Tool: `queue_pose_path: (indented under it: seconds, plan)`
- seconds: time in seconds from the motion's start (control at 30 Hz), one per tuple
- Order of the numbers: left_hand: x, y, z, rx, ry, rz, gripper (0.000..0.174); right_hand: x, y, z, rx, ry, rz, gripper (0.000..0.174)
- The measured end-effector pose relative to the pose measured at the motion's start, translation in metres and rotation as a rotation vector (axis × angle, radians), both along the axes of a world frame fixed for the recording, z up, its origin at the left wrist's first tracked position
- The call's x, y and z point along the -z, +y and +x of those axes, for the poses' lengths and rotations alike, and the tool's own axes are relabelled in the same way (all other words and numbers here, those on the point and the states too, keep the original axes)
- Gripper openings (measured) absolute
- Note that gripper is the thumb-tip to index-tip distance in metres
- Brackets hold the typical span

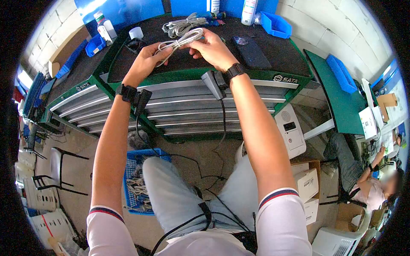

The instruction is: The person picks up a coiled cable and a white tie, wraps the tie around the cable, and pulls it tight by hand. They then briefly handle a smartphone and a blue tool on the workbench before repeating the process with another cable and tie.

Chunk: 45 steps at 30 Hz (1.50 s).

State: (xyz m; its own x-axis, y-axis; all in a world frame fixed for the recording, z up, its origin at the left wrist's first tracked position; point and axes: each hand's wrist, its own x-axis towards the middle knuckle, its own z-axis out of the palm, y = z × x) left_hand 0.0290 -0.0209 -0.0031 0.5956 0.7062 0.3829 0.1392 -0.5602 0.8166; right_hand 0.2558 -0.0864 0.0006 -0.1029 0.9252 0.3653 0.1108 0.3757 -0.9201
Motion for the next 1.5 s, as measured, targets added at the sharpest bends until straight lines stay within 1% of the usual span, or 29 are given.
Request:
queue_pose_path:
  seconds: [0.1,0.17,0.2,0.27,0.37,0.4,0.43,0.5,0.53,0.67,0.73,0.77,0.83,0.87,0.9,0.97,1.07,1.13,1.17,1.23,1.27,1.3,1.37,1.4,1.43,1.5]
  plan:
    - [0.0,0.002,-0.002,0.01,0.007,0.026,0.041,-0.001,0.0,-0.002,0.004,0.0,0.0,0.019]
    - [0.001,0.003,0.001,-0.056,0.032,-0.007,0.043,-0.001,-0.001,-0.002,-0.03,0.043,0.018,0.017]
    - [0.0,0.004,0.002,-0.053,0.032,-0.003,0.043,-0.003,-0.001,-0.001,-0.026,0.043,0.022,0.017]
    - [0.001,0.002,0.002,-0.093,0.046,0.034,0.044,-0.004,-0.002,-0.003,-0.024,0.019,0.02,0.016]
    - [-0.001,0.001,0.001,-0.106,0.085,-0.022,0.04,-0.001,0.003,-0.001,-0.037,-0.047,0.033,0.017]
    - [-0.002,-0.001,0.0,-0.115,0.098,0.003,0.041,0.001,0.006,-0.001,-0.041,-0.038,0.029,0.017]
    - [0.001,0.001,0.001,-0.114,0.096,0.001,0.041,0.0,0.005,-0.002,-0.04,-0.04,0.026,0.017]
    - [0.006,0.008,0.001,-0.123,0.079,0.045,0.047,-0.005,0.003,-0.008,0.03,-0.06,-0.038,0.018]
    - [0.007,0.007,0.002,-0.138,0.063,0.072,0.048,-0.007,0.004,-0.011,0.045,-0.076,-0.053,0.02]
    - [0.008,0.007,0.006,-0.157,0.024,0.094,0.048,-0.014,0.003,-0.014,0.028,-0.112,-0.084,0.022]
    - [0.008,0.006,0.005,-0.164,0.032,0.093,0.048,-0.014,0.0,-0.015,0.046,-0.135,-0.076,0.031]
    - [0.007,0.006,0.005,-0.165,0.032,0.092,0.048,-0.013,-0.002,-0.016,0.044,-0.136,-0.077,0.031]
    - [0.005,0.006,0.004,-0.169,0.072,0.067,0.048,-0.007,-0.006,-0.017,0.203,-0.07,-0.029,0.041]
    - [0.003,0.004,0.004,-0.169,0.072,0.064,0.048,-0.005,-0.002,-0.013,0.173,-0.036,-0.023,0.052]
    - [0.001,0.001,0.003,-0.173,0.087,0.038,0.046,-0.003,-0.001,-0.011,0.172,-0.035,-0.024,0.052]
    - [-0.001,0.001,0.002,-0.177,0.105,0.013,0.043,0.001,0.0,-0.008,0.218,0.112,-0.012,0.052]
    - [0.005,0.005,0.001,-0.166,0.107,-0.001,0.043,0.002,0.0,-0.009,0.252,0.096,-0.036,0.049]
    - [0.006,0.006,0.005,-0.157,-0.017,0.027,0.049,-0.001,-0.002,-0.008,0.254,0.117,-0.029,0.048]
    - [0.005,0.005,0.005,-0.158,-0.018,0.032,0.049,-0.002,-0.003,-0.007,0.253,0.116,-0.024,0.048]
    - [0.006,0.004,0.005,-0.211,-0.025,0.016,0.048,-0.002,-0.004,-0.006,0.245,0.143,-0.064,0.037]
    - [0.006,0.005,0.005,-0.213,-0.028,0.017,0.048,-0.003,-0.002,-0.005,0.201,0.063,-0.1,0.025]
    - [0.006,0.006,0.005,-0.2,-0.041,0.0,0.048,-0.002,-0.001,-0.005,0.199,0.062,-0.099,0.025]
    - [0.002,0.002,0.004,-0.183,-0.046,-0.021,0.047,0.0,-0.004,-0.007,0.097,-0.034,0.003,0.019]
    - [-0.001,0.002,0.002,-0.193,0.02,-0.024,0.046,0.0,-0.005,-0.006,0.061,-0.058,0.029,0.024]
    - [-0.003,0.001,0.001,-0.202,0.086,-0.025,0.045,0.002,-0.007,-0.006,0.065,-0.055,0.024,0.024]
    - [-0.001,0.005,0.002,-0.226,0.097,-0.005,0.045,-0.001,-0.006,-0.007,0.021,-0.107,0.051,0.028]
